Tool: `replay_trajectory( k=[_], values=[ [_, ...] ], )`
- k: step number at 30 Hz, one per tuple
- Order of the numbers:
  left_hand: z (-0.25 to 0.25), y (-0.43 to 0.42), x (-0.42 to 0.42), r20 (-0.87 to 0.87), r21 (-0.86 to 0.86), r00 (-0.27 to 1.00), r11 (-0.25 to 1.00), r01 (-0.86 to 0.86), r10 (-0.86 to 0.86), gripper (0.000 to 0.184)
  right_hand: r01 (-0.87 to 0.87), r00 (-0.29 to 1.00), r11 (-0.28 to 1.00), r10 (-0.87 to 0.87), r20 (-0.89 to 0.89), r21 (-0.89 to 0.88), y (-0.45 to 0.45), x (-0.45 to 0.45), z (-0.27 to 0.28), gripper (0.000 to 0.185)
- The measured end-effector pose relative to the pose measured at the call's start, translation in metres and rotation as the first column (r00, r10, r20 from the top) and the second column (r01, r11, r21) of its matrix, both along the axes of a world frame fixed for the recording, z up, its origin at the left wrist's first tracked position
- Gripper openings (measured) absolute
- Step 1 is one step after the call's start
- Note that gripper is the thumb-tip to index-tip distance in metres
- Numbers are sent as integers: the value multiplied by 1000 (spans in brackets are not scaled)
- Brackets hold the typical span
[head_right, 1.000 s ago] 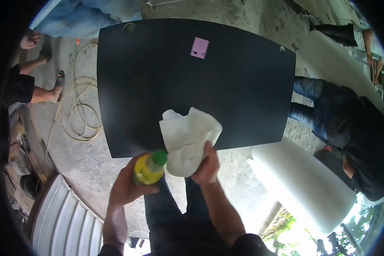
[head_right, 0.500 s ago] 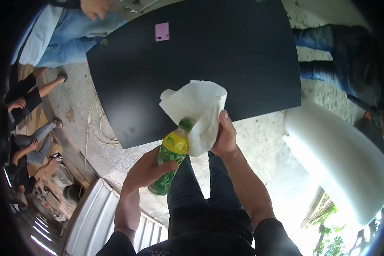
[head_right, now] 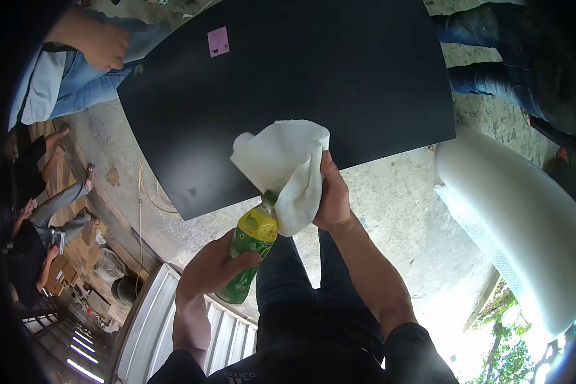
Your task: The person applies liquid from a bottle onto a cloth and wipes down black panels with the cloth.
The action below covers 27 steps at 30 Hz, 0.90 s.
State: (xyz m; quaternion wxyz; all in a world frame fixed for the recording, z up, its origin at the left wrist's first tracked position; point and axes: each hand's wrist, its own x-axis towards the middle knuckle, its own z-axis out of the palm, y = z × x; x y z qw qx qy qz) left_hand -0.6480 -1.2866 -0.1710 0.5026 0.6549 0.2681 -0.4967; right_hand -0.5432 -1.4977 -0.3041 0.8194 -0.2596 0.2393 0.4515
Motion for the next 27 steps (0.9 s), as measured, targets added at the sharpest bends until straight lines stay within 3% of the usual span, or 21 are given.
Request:
replay_trajectory(
  k=[3, 10, 13, 16, 18, 22, 27],
  values=[
    [3, 6, -5, 119, 1, 989, 996, -89, 89, 65, 44, 998, 995, -41, -38, 92, -3, -3, -7, 74],
    [3, 17, -9, 74, -4, 996, 999, -53, 53, 64, -76, 995, 996, 73, 61, 44, 2, -7, -10, 76],
    [14, 9, -9, -21, -41, 999, 998, -39, 38, 54, -99, 992, 995, 98, 74, 15, 3, -10, -6, 76],
    [14, 8, -16, 27, -49, 999, 999, 24, -22, 54, -103, 993, 993, 99, 68, 60, -1, -17, -4, 74],
    [13, 11, -22, 123, -49, 989, 996, -79, 85, 60, -98, 994, 994, 97, 49, 37, -7, -24, -3, 74],
    [17, 10, -22, 104, -18, 995, 1000, 4, -2, 62, -99, 994, 992, 96, 44, 80, -10, -24, 1, 75],
    [25, 8, -24, 115, -28, 993, 999, -36, 39, 62, -120, 993, 990, 119, 10, 75, -4, -34, 5, 75]
  ],
)
